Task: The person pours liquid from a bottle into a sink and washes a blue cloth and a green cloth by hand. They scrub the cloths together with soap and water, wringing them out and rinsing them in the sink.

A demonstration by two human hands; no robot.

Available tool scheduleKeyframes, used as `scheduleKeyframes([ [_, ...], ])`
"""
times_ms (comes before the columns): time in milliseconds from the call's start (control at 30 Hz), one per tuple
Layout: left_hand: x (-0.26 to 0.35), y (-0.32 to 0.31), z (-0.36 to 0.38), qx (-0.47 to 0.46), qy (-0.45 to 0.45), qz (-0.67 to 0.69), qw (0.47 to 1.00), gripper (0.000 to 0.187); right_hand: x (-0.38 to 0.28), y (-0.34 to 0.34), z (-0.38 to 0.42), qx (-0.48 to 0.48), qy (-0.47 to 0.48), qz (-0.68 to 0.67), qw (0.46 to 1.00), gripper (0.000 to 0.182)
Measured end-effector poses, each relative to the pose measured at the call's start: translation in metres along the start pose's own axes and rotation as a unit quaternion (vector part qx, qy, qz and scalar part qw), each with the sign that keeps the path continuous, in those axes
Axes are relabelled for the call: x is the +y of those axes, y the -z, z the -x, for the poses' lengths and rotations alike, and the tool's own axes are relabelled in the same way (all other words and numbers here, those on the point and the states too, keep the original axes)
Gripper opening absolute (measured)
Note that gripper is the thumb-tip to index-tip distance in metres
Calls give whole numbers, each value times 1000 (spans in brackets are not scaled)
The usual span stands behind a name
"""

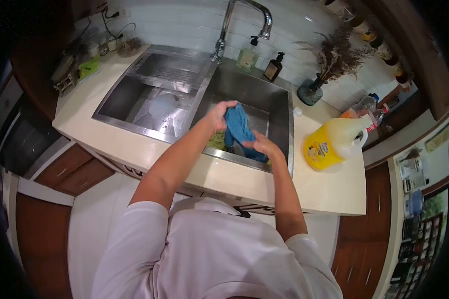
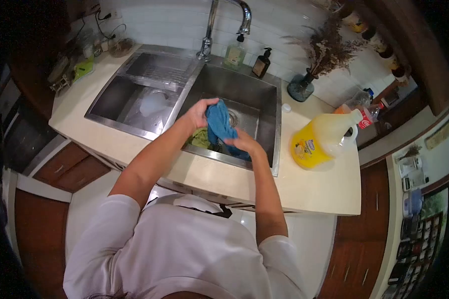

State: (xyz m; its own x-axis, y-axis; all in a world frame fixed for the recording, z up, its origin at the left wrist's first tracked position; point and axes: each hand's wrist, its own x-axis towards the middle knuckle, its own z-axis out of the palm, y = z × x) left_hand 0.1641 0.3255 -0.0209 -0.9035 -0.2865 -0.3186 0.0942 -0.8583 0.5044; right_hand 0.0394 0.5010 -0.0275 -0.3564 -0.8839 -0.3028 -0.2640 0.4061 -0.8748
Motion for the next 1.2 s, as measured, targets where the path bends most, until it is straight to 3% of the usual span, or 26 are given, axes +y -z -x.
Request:
scheduleKeyframes([
  [33, 6, 7, -2, 25, -18, 9, 999, 31, 7, 9, 2, -56, -8, 253, 966, 33],
  [67, 13, 3, 10, 62, -18, 59, 996, 32, 6, 16, 6, -59, -74, 134, 986, 30],
  [100, 10, 8, 11, 65, -26, 67, 995, 32, 0, 13, 10, -67, -72, 142, 985, 30],
  [167, 1, 15, 12, 54, 15, 130, 990, 35, -21, -2, 8, 104, 166, 19, 980, 27],
  [233, -27, 47, -35, 96, 28, 164, 981, 39, -49, -52, -8, 106, 273, 16, 956, 25],
  [267, -52, 65, -33, -156, -104, 110, 976, 29, -76, -80, 4, 130, 348, 91, 924, 21],
  [300, -55, 57, -32, -212, -152, 114, 959, 25, -100, -107, 15, 150, 428, 155, 878, 18],
  [333, -57, 35, -32, -182, -154, 117, 964, 22, -113, -125, 18, 215, 404, 189, 869, 18],
  [367, -58, 15, -31, -123, -145, 115, 975, 19, -84, -124, -13, 271, 454, 84, 845, 18],
  [467, -60, -26, -31, 52, -104, 112, 987, 15, -46, -42, -57, 375, 231, 83, 894, 29],
  [500, -73, -20, -54, 20, -96, 135, 986, 15, -51, -34, -48, 441, 166, 148, 870, 30],
  [533, -67, -21, -36, 41, -119, 100, 987, 16, -59, -47, -51, 427, 175, 146, 875, 30],
  [600, -66, -32, -21, 59, -134, 68, 987, 17, -68, -57, -37, 467, 373, 109, 794, 32],
  [633, -64, -26, -20, 58, -151, 73, 984, 17, -75, -69, -31, 466, 370, 110, 796, 32],
  [700, -62, -11, -22, 55, -177, 83, 979, 19, -99, -105, -7, 353, 570, 183, 719, 35],
  [733, -62, -4, -24, 53, -187, 87, 977, 20, -90, -98, -10, 355, 562, 185, 724, 35],
  [767, -60, -2, -25, 48, -195, 91, 975, 22, -80, -80, -19, 356, 469, 207, 782, 34],
  [833, -33, -24, 47, -59, -26, -65, 996, 27, -46, -34, -35, 371, 351, 243, 825, 34],
  [867, -18, -32, 98, -91, -15, -240, 966, 45, -20, -8, -48, 375, 255, 299, 840, 38],
  [900, -15, -28, 82, 39, 51, -479, 875, 67, -6, 22, -50, 378, 153, 351, 843, 43],
  [967, -8, 6, 48, -65, 134, -652, 744, 62, -23, 28, -41, 377, 38, 108, 919, 54],
  [1000, -15, 11, 38, 22, 71, -755, 651, 52, -19, 34, -45, 346, 90, -4, 934, 54],
  [1033, -8, 17, 42, -36, 16, -747, 664, 47, -50, 20, -24, 325, 86, -104, 936, 43],
  [1100, 4, 14, 44, 43, -9, -794, 606, 38, -46, 35, -28, 263, 141, -211, 931, 39],
  [1167, 19, 14, 57, 109, -44, -601, 790, 33, -82, 16, 1, 209, 104, -303, 924, 40],
  [1200, 22, 26, 46, 45, -68, -389, 918, 33, -46, 37, -18, 186, 153, -188, 952, 44],
])
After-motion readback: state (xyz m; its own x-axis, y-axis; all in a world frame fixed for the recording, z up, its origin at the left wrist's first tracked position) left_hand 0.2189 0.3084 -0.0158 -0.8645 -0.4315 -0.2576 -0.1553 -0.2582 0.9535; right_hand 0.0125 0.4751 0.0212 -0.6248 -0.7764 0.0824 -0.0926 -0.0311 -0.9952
